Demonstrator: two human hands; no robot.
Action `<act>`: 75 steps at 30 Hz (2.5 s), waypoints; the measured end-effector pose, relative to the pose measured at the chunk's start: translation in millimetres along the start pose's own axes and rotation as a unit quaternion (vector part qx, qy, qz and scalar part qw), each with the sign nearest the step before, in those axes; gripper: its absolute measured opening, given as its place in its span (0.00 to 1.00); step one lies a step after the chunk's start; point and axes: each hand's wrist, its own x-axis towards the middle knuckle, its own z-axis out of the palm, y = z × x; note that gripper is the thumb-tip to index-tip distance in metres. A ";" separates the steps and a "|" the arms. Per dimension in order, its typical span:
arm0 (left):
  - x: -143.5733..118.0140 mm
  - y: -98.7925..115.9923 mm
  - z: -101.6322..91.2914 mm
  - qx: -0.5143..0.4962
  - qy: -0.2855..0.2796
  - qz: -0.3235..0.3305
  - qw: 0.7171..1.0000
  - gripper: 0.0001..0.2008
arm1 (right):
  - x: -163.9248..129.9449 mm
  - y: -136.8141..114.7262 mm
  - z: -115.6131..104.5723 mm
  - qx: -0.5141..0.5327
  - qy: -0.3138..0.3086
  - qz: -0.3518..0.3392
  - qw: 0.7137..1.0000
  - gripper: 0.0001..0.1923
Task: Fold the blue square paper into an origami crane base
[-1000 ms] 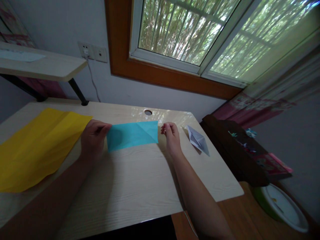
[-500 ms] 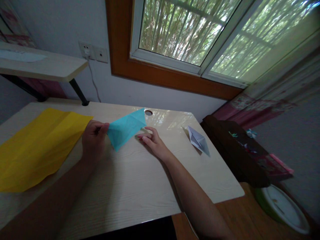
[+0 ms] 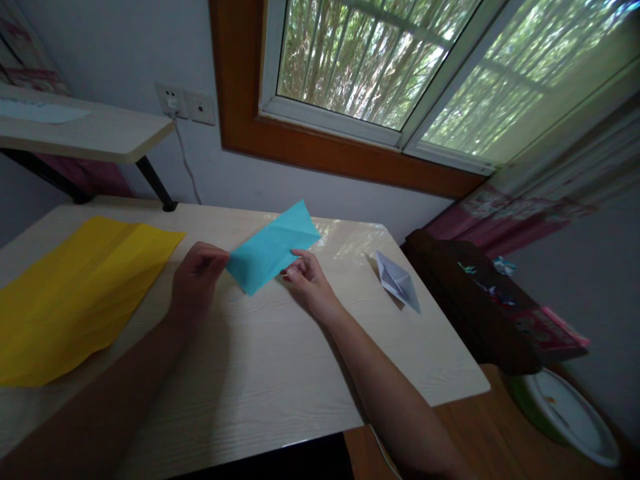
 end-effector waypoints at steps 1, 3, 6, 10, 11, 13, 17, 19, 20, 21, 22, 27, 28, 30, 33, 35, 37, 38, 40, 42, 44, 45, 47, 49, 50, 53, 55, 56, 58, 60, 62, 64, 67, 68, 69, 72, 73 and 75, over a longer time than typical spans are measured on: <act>-0.1 4.0 1.1 -0.027 0.010 -0.004 1.000 0.09 | 0.9 0.3 -1.7 -0.005 0.028 -0.004 1.000 0.25; 0.1 10.6 2.9 -0.041 0.012 -0.004 0.999 0.09 | 1.5 0.4 -3.9 -0.023 0.058 0.002 0.998 0.24; 1.1 15.0 3.7 -0.019 0.012 -0.003 1.000 0.09 | 0.5 -1.1 -3.2 -0.048 0.059 0.022 0.997 0.25; 2.4 12.1 2.6 -0.017 0.013 -0.005 1.000 0.09 | 1.0 -6.1 0.5 -0.039 0.070 0.010 0.997 0.26; 2.4 10.9 2.5 -0.024 0.006 -0.003 1.000 0.08 | 1.7 -7.3 1.0 -0.025 0.077 0.005 0.997 0.25; 1.7 9.2 3.1 -0.041 -0.015 0.001 0.999 0.08 | 3.3 -9.1 0.8 0.012 0.095 -0.002 0.995 0.24; -1.9 8.9 7.4 -0.119 -0.078 -0.033 0.989 0.10 | 3.8 -10.7 -3.8 0.073 0.120 0.025 0.990 0.20; -4.2 9.2 10.8 -0.179 -0.115 -0.077 0.974 0.15 | 1.8 -12.8 -6.6 0.096 0.119 0.043 0.987 0.19; -5.2 8.8 12.7 -0.208 -0.131 -0.103 0.964 0.18 | 0.5 -14.7 -7.7 0.108 0.113 0.049 0.986 0.18; -6.2 8.0 14.7 -0.235 -0.144 -0.129 0.952 0.20 | -0.9 -17.0 -8.5 0.118 0.105 0.051 0.986 0.18; -7.0 6.6 16.7 -0.259 -0.155 -0.154 0.941 0.21 | -2.3 -19.7 -9.1 0.123 0.096 0.054 0.986 0.18; -11.8 -4.4 25.0 -0.324 -0.211 -0.273 0.881 0.18 | -6.1 -30.7 -10.2 0.152 0.052 0.060 0.985 0.20; -12.9 -6.2 26.1 -0.335 -0.221 -0.294 0.868 0.19 | -6.1 -31.4 -10.1 0.166 0.050 0.063 0.983 0.21; -14.6 -8.0 27.2 -0.353 -0.234 -0.328 0.845 0.22 | -5.8 -31.7 -9.4 0.186 0.048 0.070 0.979 0.22; -14.7 -6.4 26.0 -0.365 -0.247 -0.375 0.815 0.28 | -5.4 -30.8 -6.8 0.187 0.052 0.085 0.977 0.24; -12.8 -3.0 23.2 -0.381 -0.251 -0.402 0.793 0.32 | -5.4 -30.2 -5.0 0.190 0.053 0.090 0.976 0.24; -10.1 1.1 19.4 -0.401 -0.251 -0.417 0.776 0.36 | -5.2 -29.4 -3.9 0.194 0.047 0.090 0.976 0.23; -8.9 3.2 17.4 -0.407 -0.249 -0.420 0.772 0.37 | -5.0 -28.7 -3.8 0.193 0.043 0.090 0.976 0.22; -6.7 6.8 13.4 -0.408 -0.240 -0.426 0.771 0.39 | -4.3 -26.7 -4.2 0.183 0.042 0.092 0.978 0.21; -4.7 9.5 9.5 -0.395 -0.233 -0.427 0.779 0.41 | -3.0 -23.7 -5.6 0.170 0.055 0.093 0.979 0.19; -2.0 11.1 5.4 -0.371 -0.236 -0.423 0.792 0.44 | -1.5 -20.2 -7.7 0.158 0.079 0.089 0.980 0.18; -0.2 11.4 3.3 -0.358 -0.238 -0.419 0.800 0.46 | -0.8 -18.6 -9.1 0.151 0.091 0.088 0.980 0.17; 4.3 10.8 -0.9 -0.342 -0.226 -0.408 0.816 0.51 | 0.4 -16.6 -12.5 0.134 0.108 0.086 0.981 0.17; 9.0 8.5 -4.7 -0.327 -0.190 -0.400 0.835 0.50 | 1.3 -16.6 -16.4 0.119 0.119 0.081 0.982 0.18; 11.0 6.8 -6.1 -0.316 -0.169 -0.397 0.845 0.49 | 1.8 -17.3 -18.2 0.113 0.124 0.076 0.983 0.19; 14.0 0.2 -8.1 -0.292 -0.134 -0.374 0.870 0.44 | 3.3 -19.9 -22.9 0.091 0.141 0.056 0.984 0.20; 13.6 -4.7 -7.8 -0.274 -0.132 -0.353 0.885 0.41 | 4.4 -20.4 -25.2 0.074 0.151 0.048 0.985 0.20; 13.0 -7.1 -7.5 -0.258 -0.135 -0.341 0.894 0.39 | 4.9 -19.9 -26.2 0.066 0.155 0.045 0.985 0.20; 11.9 -11.6 -7.3 -0.213 -0.154 -0.315 0.912 0.36 | 5.6 -17.9 -28.4 0.052 0.163 0.037 0.985 0.19; 11.5 -14.9 -8.1 -0.146 -0.178 -0.285 0.930 0.33 | 5.9 -14.7 -31.0 0.031 0.169 0.026 0.985 0.18; 12.0 -16.3 -9.7 -0.059 -0.196 -0.254 0.945 0.29 | 5.7 -11.6 -33.6 0.006 0.168 0.019 0.986 0.16; 13.0 -15.3 -11.5 0.027 -0.200 -0.227 0.953 0.25 | 4.8 -9.3 -35.8 -0.027 0.157 0.019 0.987 0.18; 14.4 -12.0 -13.2 0.095 -0.189 -0.215 0.953 0.22 | 2.6 -8.6 -37.1 -0.088 0.117 0.041 0.988 0.29; 14.6 -11.3 -13.5 0.101 -0.183 -0.219 0.953 0.21 | 1.8 -9.1 -37.1 -0.113 0.099 0.049 0.987 0.34; 14.8 -10.9 -13.6 0.103 -0.178 -0.224 0.953 0.21 | 1.1 -10.0 -36.9 -0.142 0.082 0.054 0.985 0.38; 14.5 -12.1 -13.4 0.108 -0.170 -0.236 0.951 0.21 | -0.6 -13.6 -36.8 -0.250 0.037 0.043 0.967 0.41; 14.4 -12.8 -13.3 0.110 -0.169 -0.238 0.950 0.20 | -1.0 -14.8 -37.3 -0.286 0.023 0.033 0.957 0.40; 14.4 -13.8 -13.1 0.111 -0.167 -0.243 0.949 0.20 | -1.4 -16.7 -39.4 -0.343 0.000 0.016 0.939 0.38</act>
